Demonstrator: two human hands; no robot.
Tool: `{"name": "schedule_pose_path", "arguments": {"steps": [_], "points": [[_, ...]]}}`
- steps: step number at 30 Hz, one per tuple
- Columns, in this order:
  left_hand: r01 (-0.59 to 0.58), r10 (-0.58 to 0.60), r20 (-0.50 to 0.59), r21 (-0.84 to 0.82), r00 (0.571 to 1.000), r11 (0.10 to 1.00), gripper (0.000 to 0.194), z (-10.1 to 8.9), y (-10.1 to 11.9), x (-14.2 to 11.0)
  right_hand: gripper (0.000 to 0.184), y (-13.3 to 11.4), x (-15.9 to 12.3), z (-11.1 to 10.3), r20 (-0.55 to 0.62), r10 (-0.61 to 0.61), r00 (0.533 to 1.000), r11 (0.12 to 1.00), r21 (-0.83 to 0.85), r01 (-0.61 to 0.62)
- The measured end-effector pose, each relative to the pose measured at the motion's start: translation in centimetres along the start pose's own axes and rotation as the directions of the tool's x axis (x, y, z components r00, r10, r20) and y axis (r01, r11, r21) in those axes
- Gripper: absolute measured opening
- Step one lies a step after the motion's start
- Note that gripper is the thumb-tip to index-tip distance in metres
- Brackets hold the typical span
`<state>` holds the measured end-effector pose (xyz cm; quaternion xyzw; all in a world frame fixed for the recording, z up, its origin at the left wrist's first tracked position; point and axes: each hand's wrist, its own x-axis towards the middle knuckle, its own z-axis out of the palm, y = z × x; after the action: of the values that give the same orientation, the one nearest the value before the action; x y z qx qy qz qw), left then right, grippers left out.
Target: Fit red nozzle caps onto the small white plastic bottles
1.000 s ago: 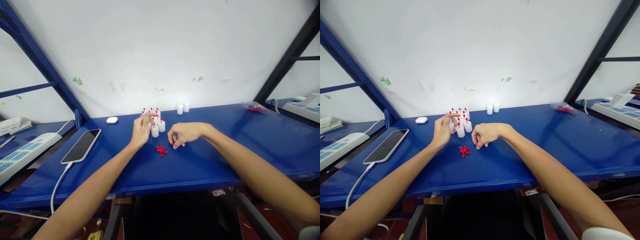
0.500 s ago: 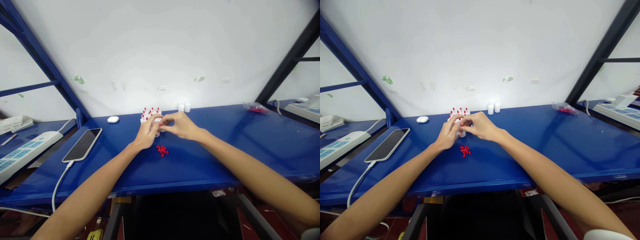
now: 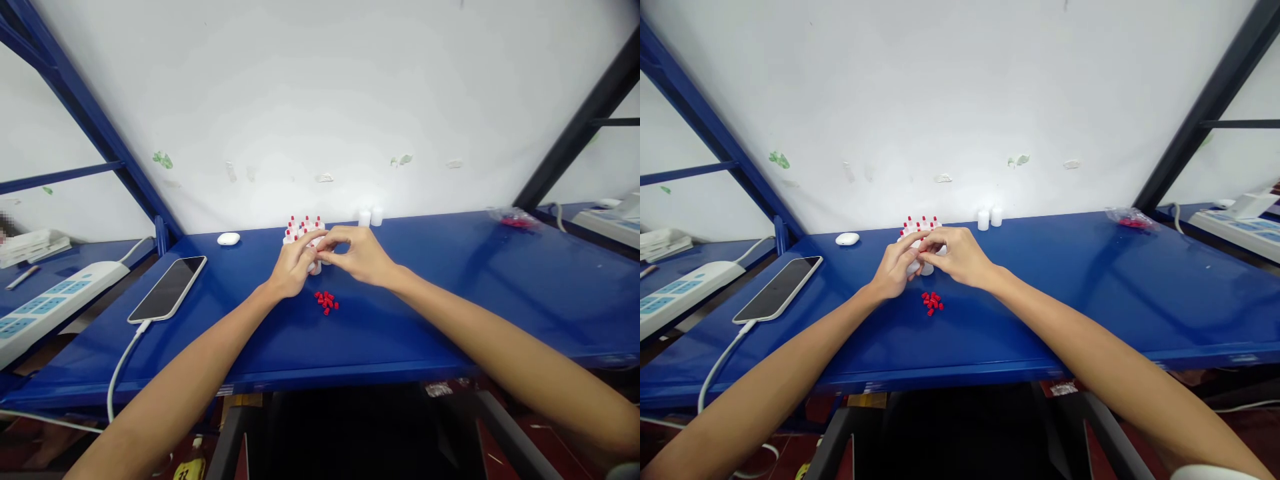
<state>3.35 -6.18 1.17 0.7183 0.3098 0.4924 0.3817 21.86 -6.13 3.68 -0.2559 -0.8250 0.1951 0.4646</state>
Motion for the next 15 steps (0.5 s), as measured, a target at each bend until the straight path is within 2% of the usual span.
{"name": "schedule_pose_path", "arguments": {"steps": [4,7,11,14,15], "points": [[0.010,-0.010,0.049,-0.007,0.999,1.000,0.045,0.2,0.2,-0.1,0.008,0.2,-0.1,0.2,0.097,0.011,0.995,0.998,0.056,-0.017],[0.030,-0.029,0.057,-0.027,0.998,0.999,0.040,0.5,0.4,0.0,0.017,0.3,-0.4,0.8,0.049,0.003,0.999,0.995,0.100,-0.008],[0.010,-0.015,-0.062,-0.083,0.998,0.997,0.035,0.6,0.6,0.3,0.012,-0.3,-0.7,1.5,-0.029,-0.002,1.000,0.994,0.107,0.005],[0.008,-0.030,-0.155,-0.142,0.988,0.990,0.035,0.3,0.9,0.4,0.005,-0.9,-0.8,1.8,0.013,-0.058,0.998,0.996,0.062,0.057],[0.009,-0.036,-0.170,-0.155,0.985,0.988,0.034,0.2,1.1,0.4,0.007,-1.1,-0.9,1.8,0.043,-0.091,0.995,0.995,0.042,0.089]]}}
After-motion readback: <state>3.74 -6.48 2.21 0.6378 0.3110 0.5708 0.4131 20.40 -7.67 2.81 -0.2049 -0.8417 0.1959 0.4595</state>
